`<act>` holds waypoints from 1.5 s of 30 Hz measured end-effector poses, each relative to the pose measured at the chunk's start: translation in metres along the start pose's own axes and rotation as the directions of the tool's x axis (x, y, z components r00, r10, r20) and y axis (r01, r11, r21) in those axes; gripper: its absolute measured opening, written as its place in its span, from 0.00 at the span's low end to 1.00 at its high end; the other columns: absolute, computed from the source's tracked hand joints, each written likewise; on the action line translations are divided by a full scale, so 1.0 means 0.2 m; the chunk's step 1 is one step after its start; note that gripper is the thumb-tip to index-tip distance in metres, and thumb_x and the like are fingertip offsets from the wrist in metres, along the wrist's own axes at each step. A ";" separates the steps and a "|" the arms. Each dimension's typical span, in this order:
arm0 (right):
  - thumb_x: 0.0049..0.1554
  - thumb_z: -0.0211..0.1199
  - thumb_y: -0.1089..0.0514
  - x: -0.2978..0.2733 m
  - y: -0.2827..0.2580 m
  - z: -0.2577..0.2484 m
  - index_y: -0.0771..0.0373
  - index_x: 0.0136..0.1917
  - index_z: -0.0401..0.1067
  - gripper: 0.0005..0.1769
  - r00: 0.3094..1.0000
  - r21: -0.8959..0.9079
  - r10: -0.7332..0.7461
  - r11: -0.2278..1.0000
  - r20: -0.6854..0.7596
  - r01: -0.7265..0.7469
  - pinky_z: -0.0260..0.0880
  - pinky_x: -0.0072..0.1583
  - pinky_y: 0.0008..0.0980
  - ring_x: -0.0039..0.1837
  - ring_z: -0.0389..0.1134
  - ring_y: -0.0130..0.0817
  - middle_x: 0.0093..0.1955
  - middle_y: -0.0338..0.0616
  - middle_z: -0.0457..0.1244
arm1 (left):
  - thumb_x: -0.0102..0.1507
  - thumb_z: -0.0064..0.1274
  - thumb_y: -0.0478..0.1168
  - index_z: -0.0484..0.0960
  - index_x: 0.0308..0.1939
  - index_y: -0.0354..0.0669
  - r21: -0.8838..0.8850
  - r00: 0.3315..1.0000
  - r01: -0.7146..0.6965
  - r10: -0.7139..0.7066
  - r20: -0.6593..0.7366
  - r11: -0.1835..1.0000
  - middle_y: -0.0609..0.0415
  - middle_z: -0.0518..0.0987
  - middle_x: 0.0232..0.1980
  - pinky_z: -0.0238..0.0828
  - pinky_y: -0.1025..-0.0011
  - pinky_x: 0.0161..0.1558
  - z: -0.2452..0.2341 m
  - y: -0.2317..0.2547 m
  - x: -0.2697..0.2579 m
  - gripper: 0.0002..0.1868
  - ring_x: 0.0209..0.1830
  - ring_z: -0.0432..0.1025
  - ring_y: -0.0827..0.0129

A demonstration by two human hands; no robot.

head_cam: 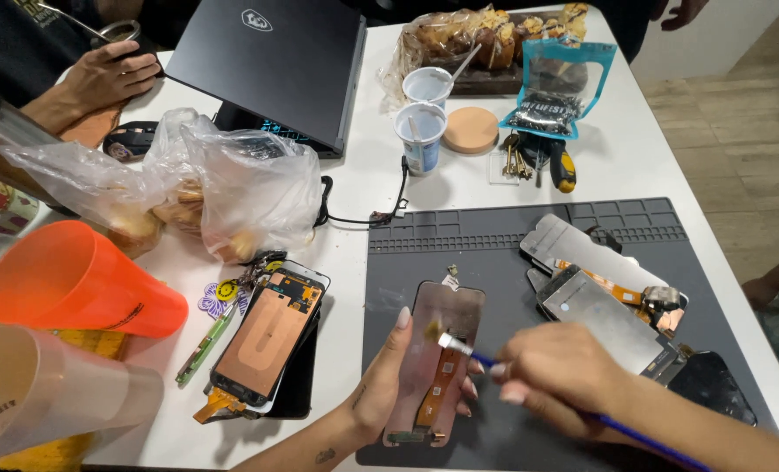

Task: The person uses a small brush to clean the front and back surfaces of a smartphone screen assembly. They hold the assembly in one hand and brush away dust or residue from the glass and the internal components on the reverse side.

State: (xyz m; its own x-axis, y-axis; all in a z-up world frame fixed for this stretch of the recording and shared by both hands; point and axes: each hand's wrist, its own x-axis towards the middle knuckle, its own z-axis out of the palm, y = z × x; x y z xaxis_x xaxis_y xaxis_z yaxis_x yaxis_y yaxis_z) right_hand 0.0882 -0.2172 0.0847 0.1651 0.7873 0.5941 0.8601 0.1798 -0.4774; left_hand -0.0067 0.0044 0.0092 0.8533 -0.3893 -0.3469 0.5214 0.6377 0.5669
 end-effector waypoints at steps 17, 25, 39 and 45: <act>0.68 0.46 0.52 -0.05 0.05 0.00 0.60 0.42 0.71 0.18 0.991 -0.081 0.115 0.989 -0.063 -0.120 0.67 0.38 0.34 0.36 0.69 0.42 0.40 0.42 0.68 | 0.65 0.27 0.77 0.80 0.55 0.32 0.119 1.000 -0.028 0.029 0.001 0.992 0.40 0.82 0.47 0.78 0.60 0.46 0.06 0.09 -0.05 0.50 0.40 0.79 0.54; 0.66 0.45 0.52 -0.10 0.05 -0.02 0.59 0.43 0.76 0.20 0.951 -0.148 0.251 0.949 -0.180 -0.278 0.73 0.43 0.31 0.40 0.76 0.35 0.40 0.37 0.72 | 0.66 0.30 0.75 0.80 0.57 0.29 0.108 0.993 -0.114 0.109 0.048 0.988 0.41 0.82 0.52 0.81 0.59 0.46 0.03 0.06 -0.05 0.49 0.42 0.79 0.57; 0.68 0.47 0.49 -0.17 0.05 -0.07 0.67 0.42 0.74 0.24 0.703 0.240 0.610 0.792 -0.367 -0.562 0.72 0.37 0.26 0.31 0.70 0.34 0.32 0.52 0.72 | 0.66 0.30 0.74 0.78 0.60 0.33 0.171 0.981 -0.195 0.189 0.052 0.966 0.43 0.81 0.51 0.80 0.60 0.47 0.07 0.14 -0.08 0.47 0.44 0.78 0.59; 0.67 0.44 0.43 -0.06 -0.01 -0.13 0.57 0.32 0.75 0.30 0.875 0.230 0.485 0.851 0.003 -0.472 0.69 0.36 0.25 0.29 0.71 0.25 0.28 0.33 0.71 | 0.62 0.23 0.81 0.81 0.59 0.36 0.173 1.000 -0.001 0.002 -0.003 0.985 0.46 0.85 0.46 0.68 0.77 0.31 -0.05 0.08 -0.03 0.55 0.41 0.82 0.63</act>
State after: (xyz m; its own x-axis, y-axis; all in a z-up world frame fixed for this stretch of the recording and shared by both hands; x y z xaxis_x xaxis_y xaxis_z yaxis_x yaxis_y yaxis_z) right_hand 0.0971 -0.2431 0.0956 0.5601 0.7773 0.2866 0.5428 -0.0831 -0.8357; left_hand -0.0037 0.0240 0.0144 0.8544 -0.3857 -0.3482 0.5124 0.5135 0.6883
